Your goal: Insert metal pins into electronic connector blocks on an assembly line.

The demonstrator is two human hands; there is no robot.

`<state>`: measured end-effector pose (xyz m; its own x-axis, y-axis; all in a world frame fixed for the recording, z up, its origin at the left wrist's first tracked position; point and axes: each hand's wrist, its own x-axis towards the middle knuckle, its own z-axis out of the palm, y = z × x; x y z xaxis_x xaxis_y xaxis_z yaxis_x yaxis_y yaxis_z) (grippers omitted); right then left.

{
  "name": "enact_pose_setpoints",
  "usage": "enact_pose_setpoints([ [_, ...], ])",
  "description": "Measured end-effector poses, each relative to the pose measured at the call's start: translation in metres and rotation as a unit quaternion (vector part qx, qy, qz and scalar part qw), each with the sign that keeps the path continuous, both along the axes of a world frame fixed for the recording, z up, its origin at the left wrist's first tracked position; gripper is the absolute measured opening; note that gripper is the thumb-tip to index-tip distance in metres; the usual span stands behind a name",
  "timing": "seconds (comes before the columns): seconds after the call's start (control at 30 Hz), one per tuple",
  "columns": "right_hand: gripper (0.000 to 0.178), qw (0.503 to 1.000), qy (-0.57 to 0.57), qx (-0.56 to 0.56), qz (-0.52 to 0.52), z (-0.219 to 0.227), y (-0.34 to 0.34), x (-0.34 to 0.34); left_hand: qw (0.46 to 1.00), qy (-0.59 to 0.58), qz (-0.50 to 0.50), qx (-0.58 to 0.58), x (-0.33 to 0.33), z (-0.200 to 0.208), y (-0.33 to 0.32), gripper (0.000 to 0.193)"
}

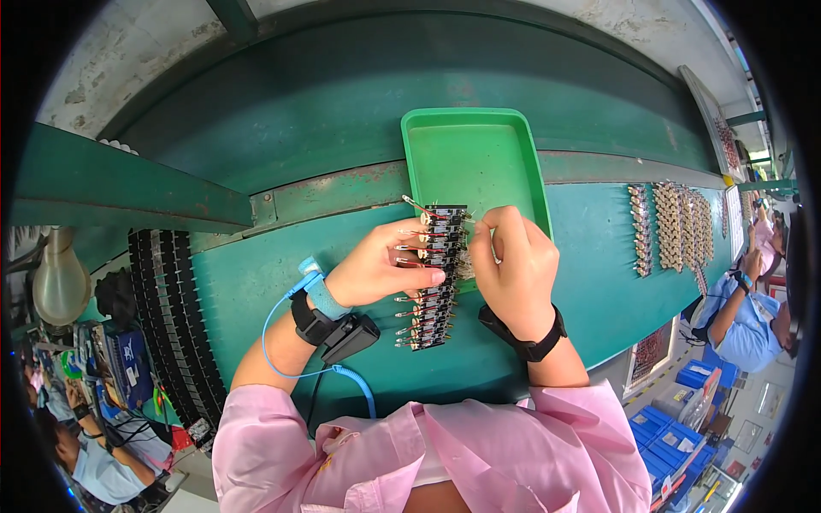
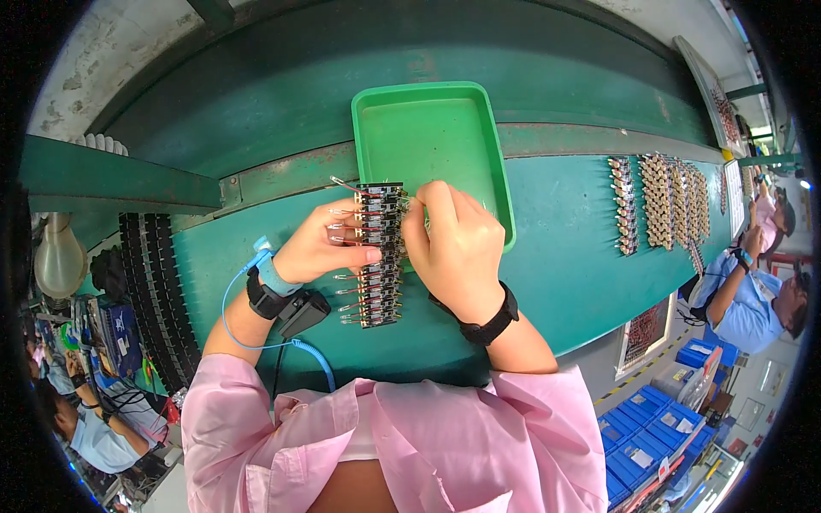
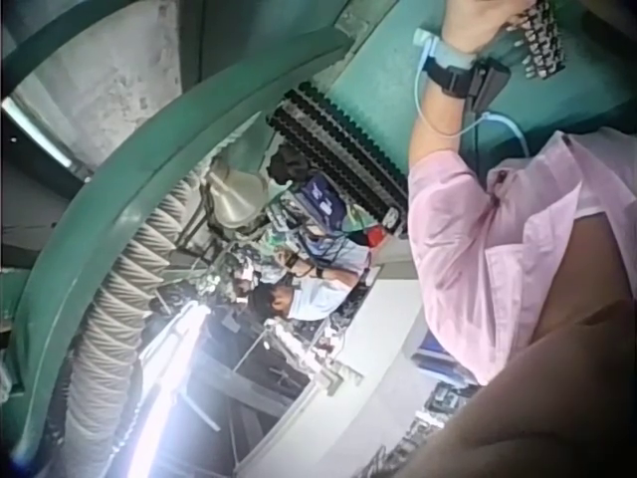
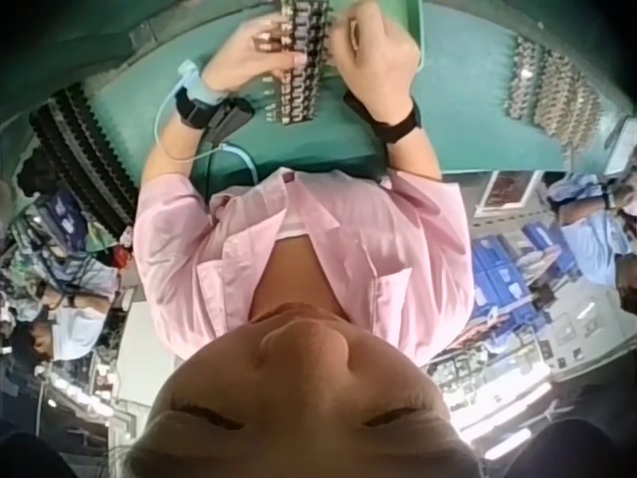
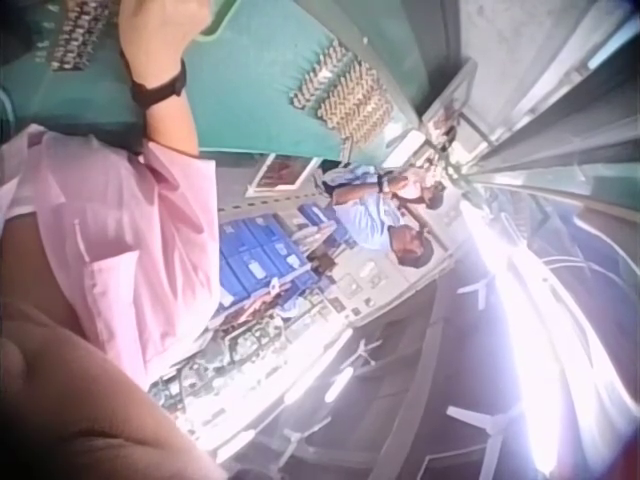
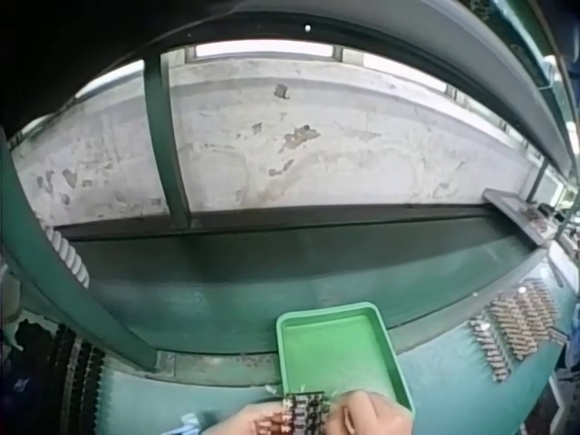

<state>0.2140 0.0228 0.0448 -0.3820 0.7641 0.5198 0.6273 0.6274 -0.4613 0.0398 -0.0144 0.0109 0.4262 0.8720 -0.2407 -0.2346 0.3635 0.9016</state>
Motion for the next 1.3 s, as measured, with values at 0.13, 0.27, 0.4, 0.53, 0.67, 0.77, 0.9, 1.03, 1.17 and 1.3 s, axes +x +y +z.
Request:
enact_pose_setpoints([
  [0.13,0.015,0.999,-0.013,-0.03,-0.007,0.001,0.0,0.003,1.0,-0.022,0.008,0.011,0.0,-0.003,0.0,0.041],
  [0.27,0.011,0.998,0.031,-0.06,-0.003,-0.001,0.001,0.003,1.0,-0.007,-0.009,0.029,-0.001,-0.005,0.0,0.04],
  [0.4,0.009,0.991,0.06,-0.118,-0.004,0.0,0.0,0.003,0.999,-0.013,-0.022,0.046,-0.002,-0.014,0.0,0.039],
  [0.53,0.007,0.984,0.082,-0.157,0.006,-0.001,0.0,0.004,0.999,0.0,-0.038,0.038,-0.001,-0.011,0.001,0.037],
  [0.67,0.006,0.982,0.084,-0.169,0.006,0.001,0.0,0.004,0.997,-0.016,-0.052,0.055,0.001,-0.016,-0.001,0.035],
  [0.77,0.006,0.98,0.111,-0.168,-0.001,-0.002,0.003,0.006,0.998,-0.013,-0.047,0.035,0.0,-0.014,0.0,0.036],
  [0.9,0.006,0.968,0.157,-0.198,-0.007,0.001,0.005,0.015,0.999,-0.032,-0.002,-0.011,-0.003,-0.007,0.001,0.039],
  [1.03,0.007,0.965,0.141,-0.218,0.019,0.004,-0.001,0.015,0.998,-0.042,0.03,-0.037,-0.004,-0.003,0.003,0.041],
  [1.17,0.008,0.978,0.094,-0.18,0.047,0.001,-0.003,0.008,0.998,-0.043,0.026,-0.035,-0.006,-0.004,0.004,0.041],
  [1.3,0.009,0.983,0.084,-0.154,0.052,-0.001,-0.003,0.008,0.998,-0.049,0.026,-0.033,-0.005,-0.002,0.003,0.039],
])
